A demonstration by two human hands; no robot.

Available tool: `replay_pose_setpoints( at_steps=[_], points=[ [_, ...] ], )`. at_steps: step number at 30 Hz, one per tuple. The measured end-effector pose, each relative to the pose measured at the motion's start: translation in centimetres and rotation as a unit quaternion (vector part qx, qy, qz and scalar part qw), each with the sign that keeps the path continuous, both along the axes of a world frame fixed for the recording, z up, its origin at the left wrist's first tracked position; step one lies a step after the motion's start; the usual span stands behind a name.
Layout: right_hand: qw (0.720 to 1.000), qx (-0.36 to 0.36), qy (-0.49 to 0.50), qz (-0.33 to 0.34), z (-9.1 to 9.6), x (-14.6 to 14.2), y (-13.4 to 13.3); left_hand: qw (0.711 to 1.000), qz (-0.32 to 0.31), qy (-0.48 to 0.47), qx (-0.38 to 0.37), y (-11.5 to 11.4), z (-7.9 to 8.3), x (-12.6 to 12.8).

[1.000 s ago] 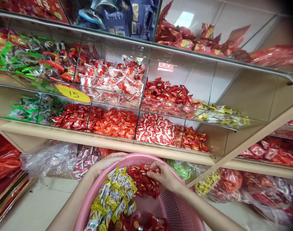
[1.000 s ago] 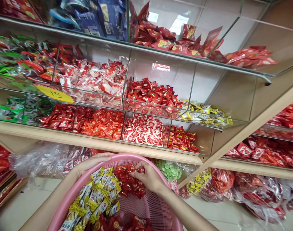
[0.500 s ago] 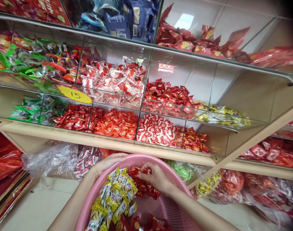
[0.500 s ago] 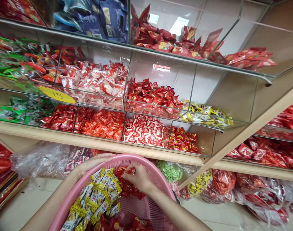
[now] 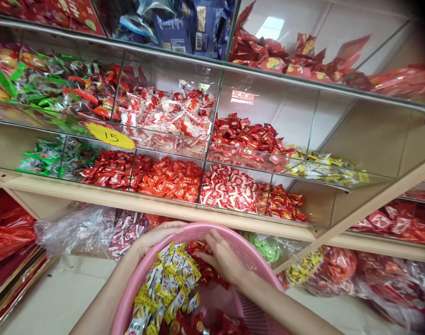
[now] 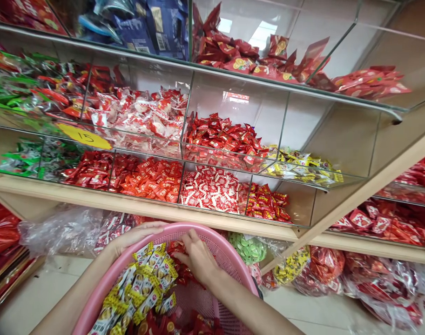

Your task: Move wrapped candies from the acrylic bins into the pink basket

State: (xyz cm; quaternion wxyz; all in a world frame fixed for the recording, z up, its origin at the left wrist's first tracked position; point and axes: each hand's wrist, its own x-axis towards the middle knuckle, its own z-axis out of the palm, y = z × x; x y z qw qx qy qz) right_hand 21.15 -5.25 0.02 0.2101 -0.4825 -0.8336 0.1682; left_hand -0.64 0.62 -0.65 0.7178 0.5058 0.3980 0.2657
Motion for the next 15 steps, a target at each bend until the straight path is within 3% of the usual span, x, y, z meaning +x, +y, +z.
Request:
replay_pose_setpoints(
  at_steps=[7, 13, 15],
  points=[
    [0.996, -0.039, 0.055, -0.053, 2.2, 4.0, 1.4, 1.0, 0.003, -0.013, 0.002, 0.1, -0.2, -0.1],
    [0.98, -0.196, 0.016, -0.04, 2.0, 5.7, 1.6, 1.0, -0.003, -0.009, 0.0, 0.0, 0.1, 0.1],
    [0.976, -0.219, 0.004, -0.017, 2.0, 5.5, 1.6, 1.0, 0.001, -0.006, 0.003, 0.0, 0.2, 0.1]
  ],
)
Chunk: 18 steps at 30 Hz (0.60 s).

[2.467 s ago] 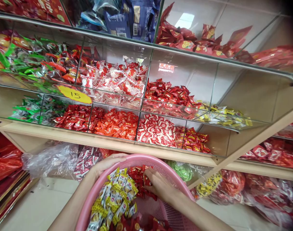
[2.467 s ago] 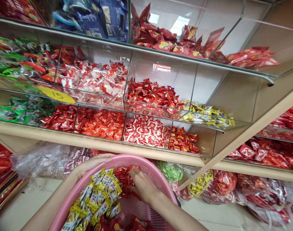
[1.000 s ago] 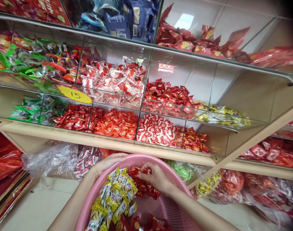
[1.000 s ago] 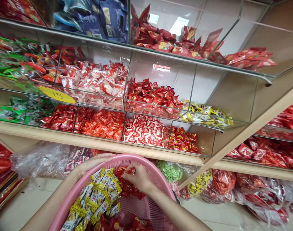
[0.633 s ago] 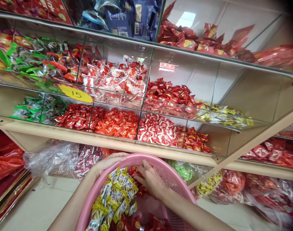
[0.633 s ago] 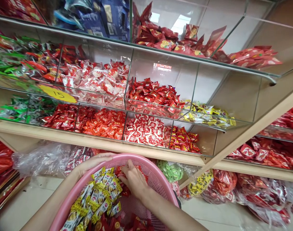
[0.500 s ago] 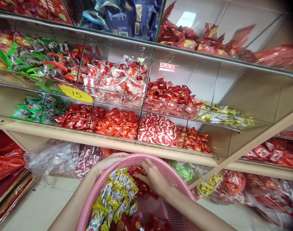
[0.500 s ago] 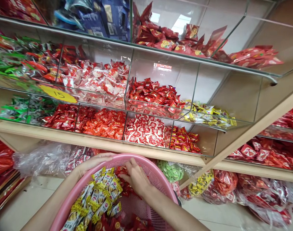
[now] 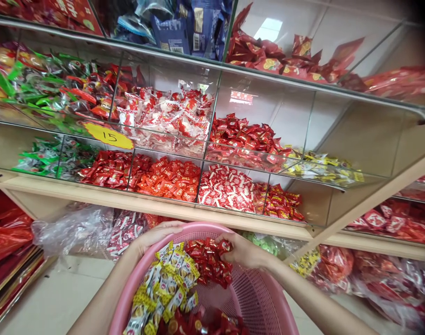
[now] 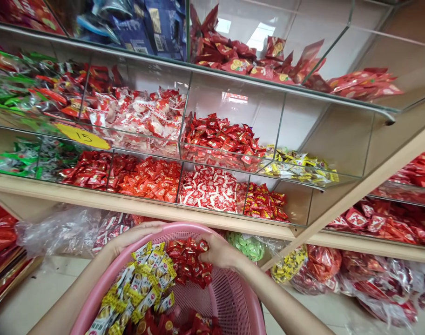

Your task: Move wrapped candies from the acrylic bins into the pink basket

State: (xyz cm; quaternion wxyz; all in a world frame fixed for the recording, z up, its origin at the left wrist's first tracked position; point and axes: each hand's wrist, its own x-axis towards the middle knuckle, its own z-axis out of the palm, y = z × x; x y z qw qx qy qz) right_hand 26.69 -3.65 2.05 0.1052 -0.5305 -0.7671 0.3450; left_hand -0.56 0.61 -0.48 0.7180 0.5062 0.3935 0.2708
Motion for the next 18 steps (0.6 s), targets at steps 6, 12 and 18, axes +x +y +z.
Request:
replay_pose_setpoints(
  at_steps=[6, 12, 18],
  points=[
    [0.993, 0.118, -0.015, 0.02, 0.3, -2.2, 0.6, 1.0, 0.002, 0.0, -0.015, 0.0, -0.1, 0.0],
    [0.958, 0.249, -0.08, 0.121, 1.3, -4.3, 0.9, 1.0, 0.008, 0.009, -0.002, -0.3, 0.3, 0.1],
    [0.933, 0.274, -0.2, 0.12, 0.9, -4.8, 0.4, 1.0, 0.012, 0.002, -0.013, -0.1, 0.1, 0.1]
  ],
)
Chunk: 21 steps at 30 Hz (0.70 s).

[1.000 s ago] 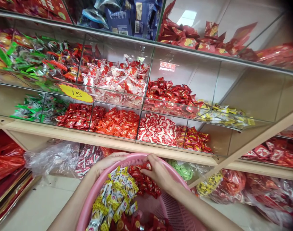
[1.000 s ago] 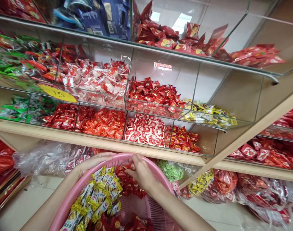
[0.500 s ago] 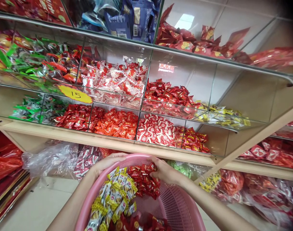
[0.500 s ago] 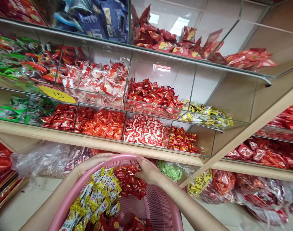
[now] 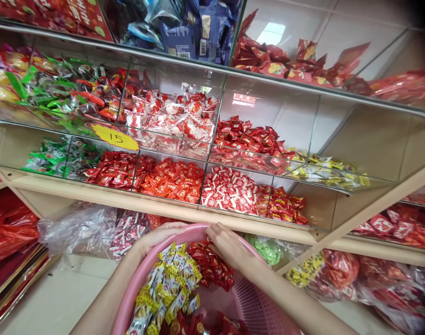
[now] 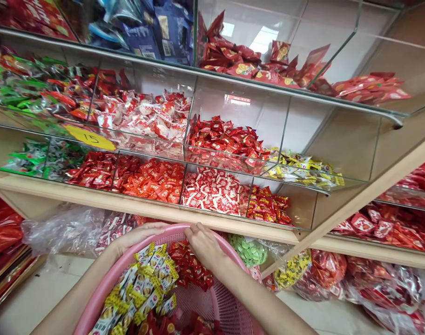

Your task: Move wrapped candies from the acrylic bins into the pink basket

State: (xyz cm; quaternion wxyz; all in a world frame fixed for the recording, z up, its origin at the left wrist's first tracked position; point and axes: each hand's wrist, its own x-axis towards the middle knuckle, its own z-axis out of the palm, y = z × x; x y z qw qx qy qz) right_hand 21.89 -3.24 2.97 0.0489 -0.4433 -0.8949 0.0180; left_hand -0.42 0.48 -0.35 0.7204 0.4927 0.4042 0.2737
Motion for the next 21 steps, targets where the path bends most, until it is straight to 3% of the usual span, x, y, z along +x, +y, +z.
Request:
replay_pose_setpoints(
  at_steps=[6, 12, 21],
  points=[
    [0.998, 0.045, -0.017, -0.026, -1.6, -1.2, 0.3, 1.0, -0.017, -0.022, 0.004, 0.1, -0.4, -0.1],
    [0.999, 0.007, 0.038, -0.016, -1.8, -2.2, 0.2, 0.999, -0.02, -0.025, 0.012, 0.1, -0.4, -0.1],
    [0.985, -0.041, 0.17, -0.001, -1.0, 1.1, 1.2, 0.999, -0.029, -0.014, 0.023, 0.2, -0.3, -0.1]
  ],
)
